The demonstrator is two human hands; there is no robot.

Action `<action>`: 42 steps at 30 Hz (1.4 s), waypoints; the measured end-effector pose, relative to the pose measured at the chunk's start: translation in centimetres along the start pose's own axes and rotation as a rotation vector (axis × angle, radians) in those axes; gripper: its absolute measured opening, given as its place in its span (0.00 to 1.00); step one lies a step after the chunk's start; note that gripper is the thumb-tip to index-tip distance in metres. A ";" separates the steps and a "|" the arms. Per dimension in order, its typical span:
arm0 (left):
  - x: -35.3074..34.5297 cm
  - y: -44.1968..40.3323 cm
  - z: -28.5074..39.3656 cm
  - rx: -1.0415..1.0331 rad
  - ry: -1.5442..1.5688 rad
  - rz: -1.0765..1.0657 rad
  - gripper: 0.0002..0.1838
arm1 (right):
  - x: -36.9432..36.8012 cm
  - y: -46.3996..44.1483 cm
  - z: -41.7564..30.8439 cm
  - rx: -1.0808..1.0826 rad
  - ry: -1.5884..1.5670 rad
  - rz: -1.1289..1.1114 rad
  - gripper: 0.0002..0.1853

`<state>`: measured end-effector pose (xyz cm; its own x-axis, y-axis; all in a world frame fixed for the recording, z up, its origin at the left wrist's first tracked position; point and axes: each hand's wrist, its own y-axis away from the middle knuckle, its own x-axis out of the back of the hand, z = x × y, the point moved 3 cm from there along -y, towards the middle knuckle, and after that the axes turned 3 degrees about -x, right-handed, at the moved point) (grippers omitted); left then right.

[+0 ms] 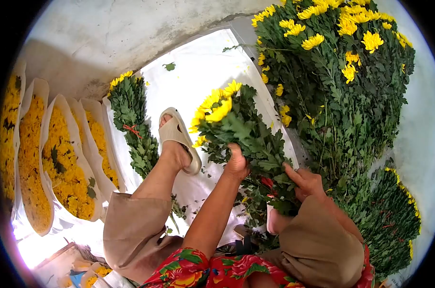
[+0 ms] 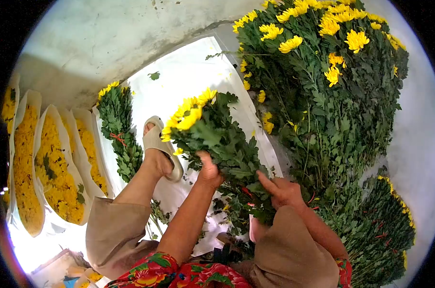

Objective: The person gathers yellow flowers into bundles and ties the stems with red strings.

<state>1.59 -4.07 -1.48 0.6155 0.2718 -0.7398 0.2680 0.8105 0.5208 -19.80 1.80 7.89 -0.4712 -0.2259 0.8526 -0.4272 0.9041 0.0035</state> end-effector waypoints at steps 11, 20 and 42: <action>0.5 0.4 -0.6 0.269 0.047 -0.281 0.27 | -2.8 -3.6 8.8 -0.577 -0.711 -0.326 0.22; -1.6 2.4 1.8 0.195 0.157 -0.496 0.29 | -11.3 -2.6 4.8 -0.572 -1.408 -0.460 0.20; 0.3 2.3 0.7 0.134 0.048 -0.276 0.23 | 1.7 -9.9 11.3 -0.372 -0.662 0.192 0.24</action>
<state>2.89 -2.47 -0.26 0.4712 0.0779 -0.8786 0.5176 0.7821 0.3470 -25.10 -11.60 3.37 -0.9229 -0.1167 0.3670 -0.0599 0.9849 0.1625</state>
